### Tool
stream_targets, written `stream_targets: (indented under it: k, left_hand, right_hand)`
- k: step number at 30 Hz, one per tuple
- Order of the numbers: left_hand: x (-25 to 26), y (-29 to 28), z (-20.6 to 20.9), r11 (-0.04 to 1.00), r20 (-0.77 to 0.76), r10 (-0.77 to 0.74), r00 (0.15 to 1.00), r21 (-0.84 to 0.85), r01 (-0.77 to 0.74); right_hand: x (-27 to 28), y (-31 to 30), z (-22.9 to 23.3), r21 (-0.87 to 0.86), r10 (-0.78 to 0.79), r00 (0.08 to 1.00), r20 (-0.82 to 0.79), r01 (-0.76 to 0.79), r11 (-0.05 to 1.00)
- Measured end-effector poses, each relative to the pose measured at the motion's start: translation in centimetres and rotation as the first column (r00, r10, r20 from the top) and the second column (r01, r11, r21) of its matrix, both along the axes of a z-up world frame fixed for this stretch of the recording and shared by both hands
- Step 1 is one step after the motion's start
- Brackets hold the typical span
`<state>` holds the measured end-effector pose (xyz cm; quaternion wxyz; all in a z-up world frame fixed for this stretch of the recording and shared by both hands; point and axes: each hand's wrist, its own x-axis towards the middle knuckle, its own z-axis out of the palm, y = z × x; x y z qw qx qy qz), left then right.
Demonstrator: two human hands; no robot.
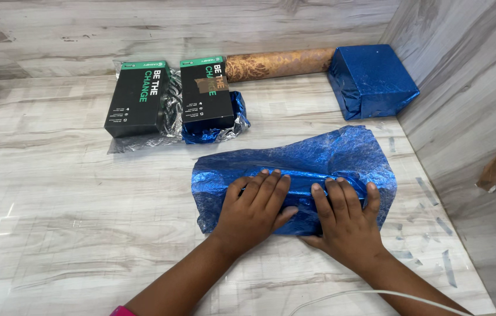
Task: The person wraps two rectangular boxes with blue metallic wrapping paper. They fold the paper around each box, smooth the edges, and secure the folds with clear tape. One box is fully wrapped and set aside; the second is wrapped similarly.
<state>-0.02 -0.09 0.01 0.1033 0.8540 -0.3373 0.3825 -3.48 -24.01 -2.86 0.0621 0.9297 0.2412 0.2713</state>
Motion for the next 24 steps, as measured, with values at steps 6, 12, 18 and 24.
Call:
stream_targets:
  k: [6,12,18,24]
  left_hand:
    - [-0.2,0.0,0.5,1.0,-0.04,0.008,0.999,0.013,-0.008]
    - [0.4,-0.1,2.2,0.999,-0.222,-0.003,0.975,0.042,0.012]
    - [1.8,0.0,3.6,0.987,-0.463,0.005,0.886,0.147,0.071]
    - [1.4,0.0,3.3,0.99,-0.466,-0.005,0.885,0.121,0.069]
  right_hand:
    - [-0.4,0.2,0.2,-0.028,-0.011,1.0,-0.002,0.011,1.0]
    - [-0.3,0.4,0.1,-0.064,-0.055,0.998,-0.012,0.054,0.996]
    - [-0.5,0.5,0.1,-0.038,-0.045,0.999,0.013,0.046,0.998]
    - [-1.0,0.3,0.8,0.002,0.002,0.999,-0.044,-0.002,1.0]
